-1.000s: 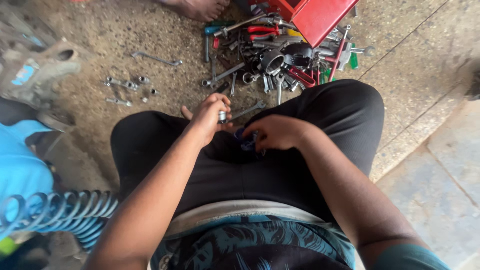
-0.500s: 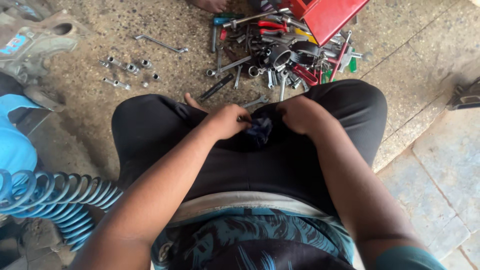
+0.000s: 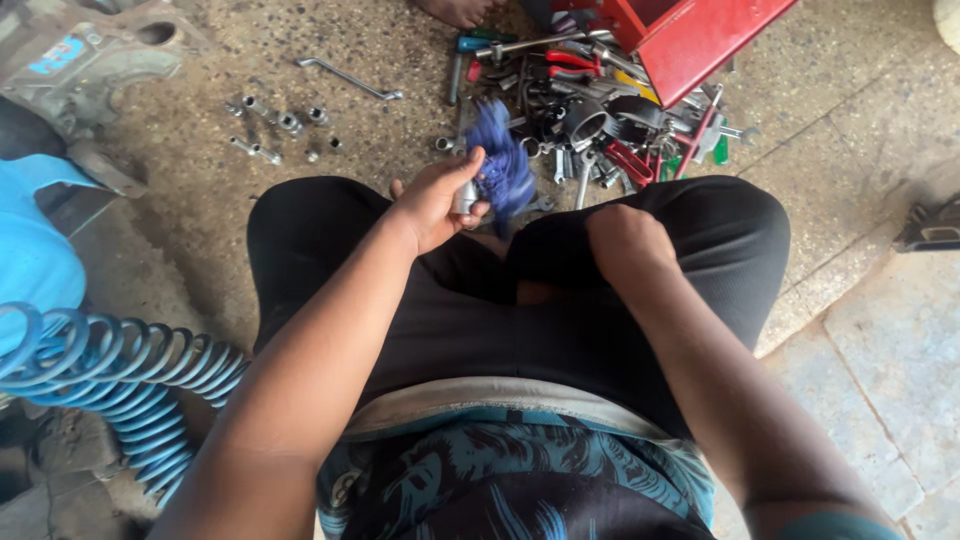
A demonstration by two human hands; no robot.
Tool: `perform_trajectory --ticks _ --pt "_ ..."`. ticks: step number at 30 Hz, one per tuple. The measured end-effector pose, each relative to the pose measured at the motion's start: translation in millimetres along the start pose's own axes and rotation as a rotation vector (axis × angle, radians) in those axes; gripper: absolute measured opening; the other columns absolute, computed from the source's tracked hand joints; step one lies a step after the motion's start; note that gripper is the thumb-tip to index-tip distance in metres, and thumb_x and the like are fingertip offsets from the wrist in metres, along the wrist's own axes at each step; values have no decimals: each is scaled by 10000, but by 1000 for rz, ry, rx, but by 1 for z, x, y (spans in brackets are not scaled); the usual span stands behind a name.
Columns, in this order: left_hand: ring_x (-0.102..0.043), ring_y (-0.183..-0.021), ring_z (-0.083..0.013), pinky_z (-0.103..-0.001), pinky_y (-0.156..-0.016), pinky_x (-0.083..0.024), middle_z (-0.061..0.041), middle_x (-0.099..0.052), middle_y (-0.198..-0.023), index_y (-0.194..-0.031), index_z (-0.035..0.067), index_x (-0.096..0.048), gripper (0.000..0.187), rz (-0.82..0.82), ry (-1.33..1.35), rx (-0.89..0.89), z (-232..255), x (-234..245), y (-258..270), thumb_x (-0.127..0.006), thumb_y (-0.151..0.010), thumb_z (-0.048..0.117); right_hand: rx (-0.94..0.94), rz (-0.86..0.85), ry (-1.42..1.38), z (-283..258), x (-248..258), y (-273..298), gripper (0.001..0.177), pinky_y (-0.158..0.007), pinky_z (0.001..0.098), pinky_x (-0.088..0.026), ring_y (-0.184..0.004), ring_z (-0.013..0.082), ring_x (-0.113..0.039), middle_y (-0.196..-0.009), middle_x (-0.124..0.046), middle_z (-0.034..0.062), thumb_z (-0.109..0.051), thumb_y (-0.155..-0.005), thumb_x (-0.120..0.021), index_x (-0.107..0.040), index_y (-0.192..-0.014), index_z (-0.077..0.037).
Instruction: The person sits on the floor and wipes various metal tools, including sockets and wrenches, with a blue cloth. They pick up each tool from the floor, wipe it, and place it back down.
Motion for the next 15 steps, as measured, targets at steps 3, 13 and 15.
perform_trajectory --ticks 3,13,15 --pt "-573 -730 -91 -361 -654 -78 1 -676 -768 -906 134 -734 312 103 -789 -129 19 1 8 -736 -966 441 36 46 10 4 6 6 209 -860 439 -582 -1036 341 -718 -1074 -743 130 -107 -957 -584 -783 -1018 -118" --pt "-636 -644 -56 -190 -746 -18 -97 -750 -812 -871 150 -736 182 160 -965 -14 28 5 18 -721 -953 311 347 117 390 -7 21 6 176 -894 402 -573 -1061 254 -713 -1070 -739 56 -114 -906 -597 -770 -941 -119" --pt "-628 -633 -104 -246 -622 -302 -97 -670 -817 -832 107 -674 175 -55 -498 -96 24 -8 14 -709 -957 224 383 124 418 -6 30 6 170 -896 393 -575 -1052 256 -718 -1083 -738 51 -109 -906 -602 -769 -939 -123"
Point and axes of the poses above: each hand's wrist, its own y-axis away from the middle knuckle, its own x-axis out of the back of the hand, z = x × y, the point moved 8 cm from there along -y, towards the middle knuckle
